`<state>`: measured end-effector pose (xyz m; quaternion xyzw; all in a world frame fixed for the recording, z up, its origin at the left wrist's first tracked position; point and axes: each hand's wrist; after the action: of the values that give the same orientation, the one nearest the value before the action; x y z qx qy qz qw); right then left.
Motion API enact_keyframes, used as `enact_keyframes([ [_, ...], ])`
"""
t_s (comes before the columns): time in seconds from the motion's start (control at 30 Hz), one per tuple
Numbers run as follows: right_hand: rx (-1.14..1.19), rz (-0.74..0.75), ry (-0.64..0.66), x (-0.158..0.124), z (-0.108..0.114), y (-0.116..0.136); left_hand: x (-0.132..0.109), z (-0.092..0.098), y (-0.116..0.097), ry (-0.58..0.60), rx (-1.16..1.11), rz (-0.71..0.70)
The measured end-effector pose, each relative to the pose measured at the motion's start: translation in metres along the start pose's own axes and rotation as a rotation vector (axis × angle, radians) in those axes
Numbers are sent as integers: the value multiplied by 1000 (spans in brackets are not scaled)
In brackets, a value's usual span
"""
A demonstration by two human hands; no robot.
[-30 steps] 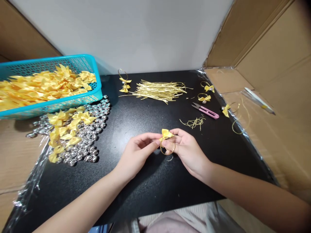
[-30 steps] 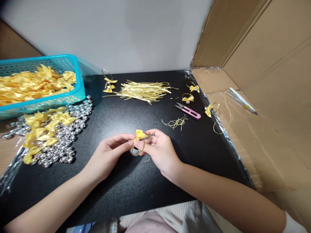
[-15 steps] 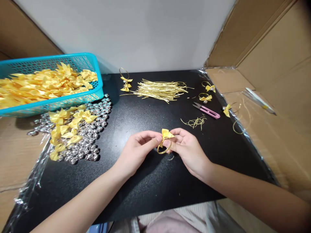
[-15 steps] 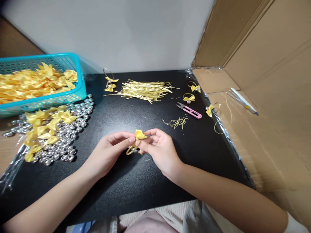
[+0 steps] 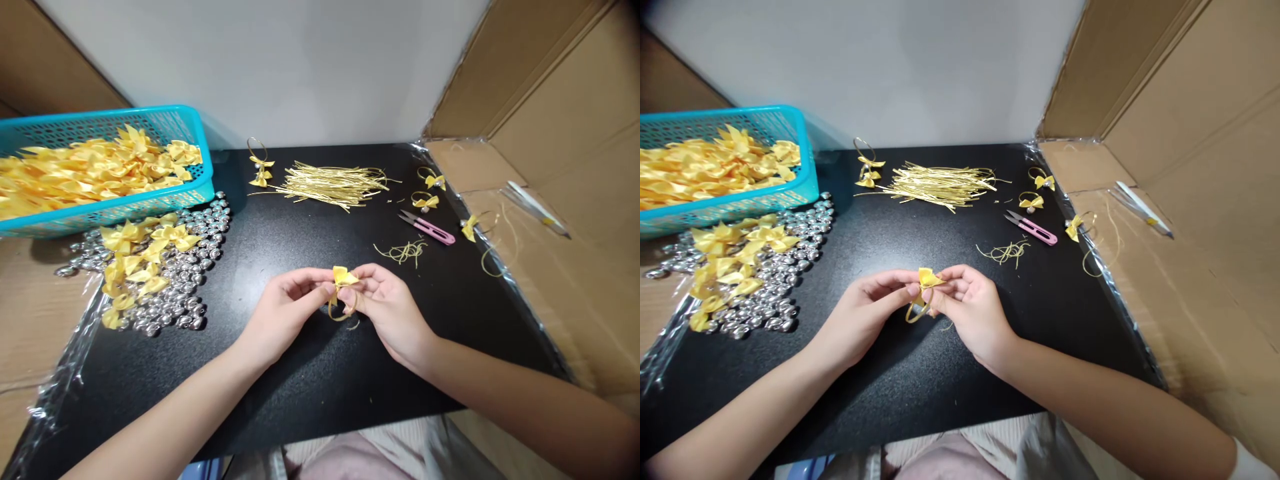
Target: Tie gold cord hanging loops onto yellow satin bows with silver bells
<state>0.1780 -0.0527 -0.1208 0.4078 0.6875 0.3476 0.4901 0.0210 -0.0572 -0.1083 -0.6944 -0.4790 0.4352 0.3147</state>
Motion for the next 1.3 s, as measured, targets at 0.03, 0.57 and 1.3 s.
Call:
enact_keyframes([
  [0.03, -4, 5, -1, 0, 0, 0, 0, 0, 0, -3, -5, -3],
  [0.57, -27, 45, 2, -1, 2, 0, 4, 4, 7, -135, -147, -12],
  [1.3, -60, 50, -4, -2, 2, 2, -1, -1, 7, -112, -103, -98],
])
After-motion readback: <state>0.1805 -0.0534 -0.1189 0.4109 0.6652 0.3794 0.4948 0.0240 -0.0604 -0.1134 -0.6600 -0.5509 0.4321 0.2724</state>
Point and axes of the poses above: each hand's wrist, its own x-axis towards the middle knuckle, its own z-axis out of the back of the hand, y = z × x, and after that the axes turned 14 degrees about -x, right-handed
